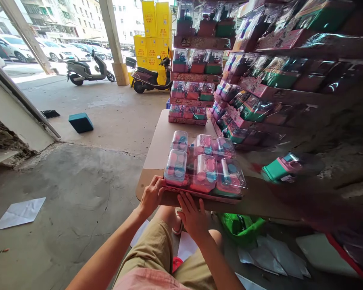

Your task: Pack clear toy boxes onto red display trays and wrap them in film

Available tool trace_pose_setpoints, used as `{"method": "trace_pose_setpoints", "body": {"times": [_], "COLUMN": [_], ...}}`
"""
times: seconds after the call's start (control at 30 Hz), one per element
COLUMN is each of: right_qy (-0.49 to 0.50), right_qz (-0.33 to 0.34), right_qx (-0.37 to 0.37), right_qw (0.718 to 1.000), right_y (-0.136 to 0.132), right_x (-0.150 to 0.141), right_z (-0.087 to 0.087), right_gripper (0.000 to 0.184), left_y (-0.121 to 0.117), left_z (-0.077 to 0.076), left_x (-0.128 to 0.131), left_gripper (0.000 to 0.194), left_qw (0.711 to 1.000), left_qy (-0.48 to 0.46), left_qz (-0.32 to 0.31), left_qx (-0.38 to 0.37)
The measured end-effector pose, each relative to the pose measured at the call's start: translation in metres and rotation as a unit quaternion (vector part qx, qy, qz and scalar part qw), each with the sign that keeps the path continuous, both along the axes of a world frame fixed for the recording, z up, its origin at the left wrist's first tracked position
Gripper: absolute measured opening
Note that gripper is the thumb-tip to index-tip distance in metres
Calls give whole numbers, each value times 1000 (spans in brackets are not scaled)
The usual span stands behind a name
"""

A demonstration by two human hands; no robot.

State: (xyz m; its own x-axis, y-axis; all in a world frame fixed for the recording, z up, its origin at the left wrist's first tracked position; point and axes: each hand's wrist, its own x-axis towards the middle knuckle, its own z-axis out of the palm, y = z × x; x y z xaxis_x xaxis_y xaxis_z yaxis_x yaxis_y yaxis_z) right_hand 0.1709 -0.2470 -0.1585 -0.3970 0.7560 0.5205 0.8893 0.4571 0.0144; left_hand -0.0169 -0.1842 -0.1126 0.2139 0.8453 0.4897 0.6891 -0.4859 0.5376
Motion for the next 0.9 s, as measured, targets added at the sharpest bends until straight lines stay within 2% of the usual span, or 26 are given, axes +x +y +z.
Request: {"method": "trace_pose_setpoints", "body": {"times": [0.2, 0.3, 0.43, 0.53, 0.67, 0.77, 0.9], "right_qy": [-14, -8, 78, 169, 210, 234, 240], "right_qz": [-120, -150, -216, -235, -230, -213, -202], "right_qx": [36, 80, 120, 124, 93, 82, 92], "right_qw": [992, 985, 966, 949, 946, 945, 945], "right_y": [-23, -34, -33, -17, 6, 11, 4], "right_x": [80, 102, 110, 109, 110, 113, 107], "right_z": [-10, -6, 11, 23, 32, 36, 40], "right_gripper": [49, 47, 44, 44, 46, 37, 30], "left_y": [3, 4, 1, -2, -2, 4, 28], "left_z": [-3, -3, -2, -2, -4, -4, 3], "left_x": [-4, -7, -5, 3, 14, 12, -7], "left_gripper": [14, 14, 12, 6, 16, 12, 9], "left_qw": [1000, 999, 1000, 999, 991, 993, 999], "left_qy": [-1, -9, -15, -13, 4, 11, 14], "left_qz": [-25, -34, -19, 44, 129, 112, 19], "left_qx": [-7, -11, -2, -19, -38, -33, -25]}}
